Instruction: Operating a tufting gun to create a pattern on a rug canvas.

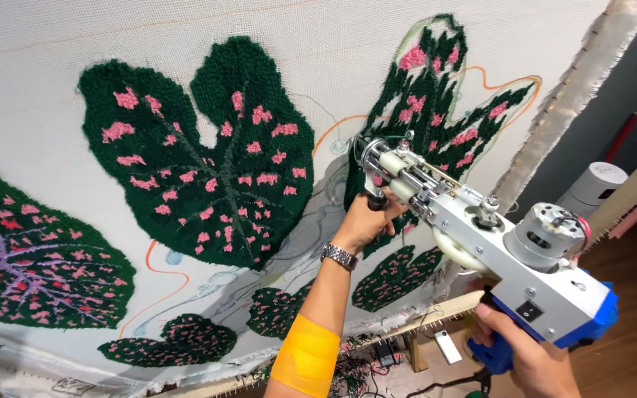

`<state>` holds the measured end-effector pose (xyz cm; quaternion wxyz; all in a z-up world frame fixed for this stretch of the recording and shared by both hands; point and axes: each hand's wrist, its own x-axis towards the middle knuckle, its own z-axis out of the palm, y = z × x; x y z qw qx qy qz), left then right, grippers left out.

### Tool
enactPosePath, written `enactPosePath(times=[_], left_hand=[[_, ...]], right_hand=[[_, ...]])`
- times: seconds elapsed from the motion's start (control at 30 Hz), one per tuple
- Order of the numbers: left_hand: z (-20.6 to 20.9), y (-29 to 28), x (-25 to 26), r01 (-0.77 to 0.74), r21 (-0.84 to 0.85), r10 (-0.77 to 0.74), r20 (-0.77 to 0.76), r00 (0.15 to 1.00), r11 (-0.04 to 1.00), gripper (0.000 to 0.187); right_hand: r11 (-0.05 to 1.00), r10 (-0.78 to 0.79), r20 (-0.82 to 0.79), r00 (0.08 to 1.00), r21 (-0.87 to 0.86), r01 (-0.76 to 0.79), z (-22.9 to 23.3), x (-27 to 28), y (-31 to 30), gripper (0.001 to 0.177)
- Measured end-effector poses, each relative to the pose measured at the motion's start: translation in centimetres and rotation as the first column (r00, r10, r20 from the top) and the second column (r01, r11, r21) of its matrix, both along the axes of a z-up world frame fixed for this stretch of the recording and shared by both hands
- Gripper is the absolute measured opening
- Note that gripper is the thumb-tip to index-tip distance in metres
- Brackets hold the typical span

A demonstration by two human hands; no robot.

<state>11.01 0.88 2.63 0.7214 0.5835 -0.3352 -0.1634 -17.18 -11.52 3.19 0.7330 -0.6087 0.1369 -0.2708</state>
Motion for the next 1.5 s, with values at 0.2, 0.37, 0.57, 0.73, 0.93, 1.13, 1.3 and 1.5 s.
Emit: enactPosePath(times=[0.2,0.37,0.57,0.73,0.93,1.13,1.3,1.5], left_hand=[[0.6,-0.6,-2.9,0.067,0.082,-0.066,-0.008,0.998,0.994,0.019],[1.1,-0.7,-4.3,0.025,0.049,-0.025,0.009,1.000,0.998,0.020],[-0.5,-0.4,-4.6,-0.042,0.161,0.012,0.186,0.982,0.986,0.025],[-3.2,-0.3,-4.6,0.037,0.098,-0.027,-0.096,0.995,0.994,0.023],[-4.2,-0.1,-4.6,0.024,0.093,-0.017,-0.073,0.997,0.995,0.022],[-3.4,0.2,-5.2,-0.005,0.139,0.022,-0.122,0.992,0.990,0.021],[-4.1,0.0,-4.2,-0.015,0.088,0.024,-0.102,0.995,0.996,0.022],[-7.0,-1.8,-0.9,-0.066,0.034,0.071,-0.143,0.987,0.997,0.019]], right_hand=[[1.000,-0.013,0.012,1.000,0.022,0.013,-0.3,-3.4,-1.8,0.034],[0.998,-0.012,-0.082,0.997,0.064,0.018,-4.2,-5.2,-4.7,0.045],[0.981,0.013,-0.120,0.993,0.195,0.011,-4.6,-5.5,-4.2,0.051],[0.986,0.033,-0.101,0.994,0.168,-0.016,-4.1,-5.1,-3.0,0.040],[0.988,0.011,-0.111,0.994,0.152,0.007,-3.6,-4.4,-2.7,0.023],[0.988,-0.003,-0.124,0.992,0.152,0.022,-2.9,-3.9,-2.3,0.024],[0.986,0.040,-0.070,0.997,0.163,-0.028,-3.0,-3.2,-2.7,0.026],[0.996,0.076,-0.110,0.991,0.045,-0.071,-2.2,-1.1,-1.4,0.031]])
